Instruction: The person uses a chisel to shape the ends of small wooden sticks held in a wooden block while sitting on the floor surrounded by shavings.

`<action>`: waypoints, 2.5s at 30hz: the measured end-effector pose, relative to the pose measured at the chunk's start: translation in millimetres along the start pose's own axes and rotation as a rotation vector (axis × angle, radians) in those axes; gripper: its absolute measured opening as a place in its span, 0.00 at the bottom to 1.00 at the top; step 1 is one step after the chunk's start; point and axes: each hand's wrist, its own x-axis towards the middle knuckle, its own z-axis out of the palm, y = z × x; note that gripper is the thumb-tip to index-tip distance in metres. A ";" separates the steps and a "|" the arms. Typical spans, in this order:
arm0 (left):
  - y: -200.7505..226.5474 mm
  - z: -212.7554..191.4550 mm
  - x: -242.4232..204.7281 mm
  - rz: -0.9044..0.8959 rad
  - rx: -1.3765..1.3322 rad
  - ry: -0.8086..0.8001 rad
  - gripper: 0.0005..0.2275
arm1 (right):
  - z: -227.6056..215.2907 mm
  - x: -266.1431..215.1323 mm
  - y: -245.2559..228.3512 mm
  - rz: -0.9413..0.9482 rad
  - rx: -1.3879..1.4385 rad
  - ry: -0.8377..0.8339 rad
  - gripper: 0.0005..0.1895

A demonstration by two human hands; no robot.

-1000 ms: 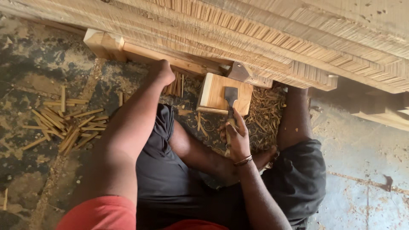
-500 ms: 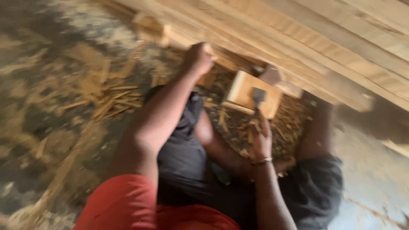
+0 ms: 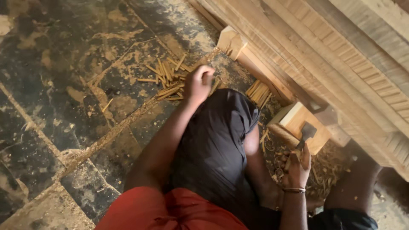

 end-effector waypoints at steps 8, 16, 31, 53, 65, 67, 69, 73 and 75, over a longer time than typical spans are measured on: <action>-94.7 -119.0 -36.5 -0.241 0.520 -0.021 0.04 | 6.9 -2.4 -1.7 0.030 -0.143 0.055 0.37; -98.3 -86.1 5.6 -0.170 0.487 -0.413 0.06 | -6.8 3.0 10.1 0.087 -0.112 0.017 0.35; -89.8 -47.4 22.7 -0.189 0.908 -0.833 0.08 | -29.1 1.3 14.7 0.184 -0.024 0.015 0.36; 145.5 128.9 28.0 -0.862 -0.796 -0.593 0.10 | -23.6 -9.0 -0.8 0.203 0.191 -0.004 0.33; 185.9 219.5 -3.8 -0.180 -0.616 -0.926 0.10 | -5.7 -6.6 -28.5 0.202 0.123 0.063 0.30; 186.3 224.3 -11.0 -0.141 -0.679 -0.977 0.10 | -5.9 -3.0 -26.2 0.159 0.134 0.070 0.30; 181.2 219.0 -23.6 -0.038 -0.644 -0.972 0.10 | -8.0 -5.5 -18.9 0.179 0.132 0.063 0.30; 165.4 217.3 -34.5 0.169 -0.513 -0.981 0.12 | -11.4 -2.5 -11.0 0.203 0.183 0.069 0.30; 162.7 219.4 -36.9 0.131 -0.498 -0.991 0.13 | -11.4 -3.4 -16.1 0.195 0.198 0.051 0.31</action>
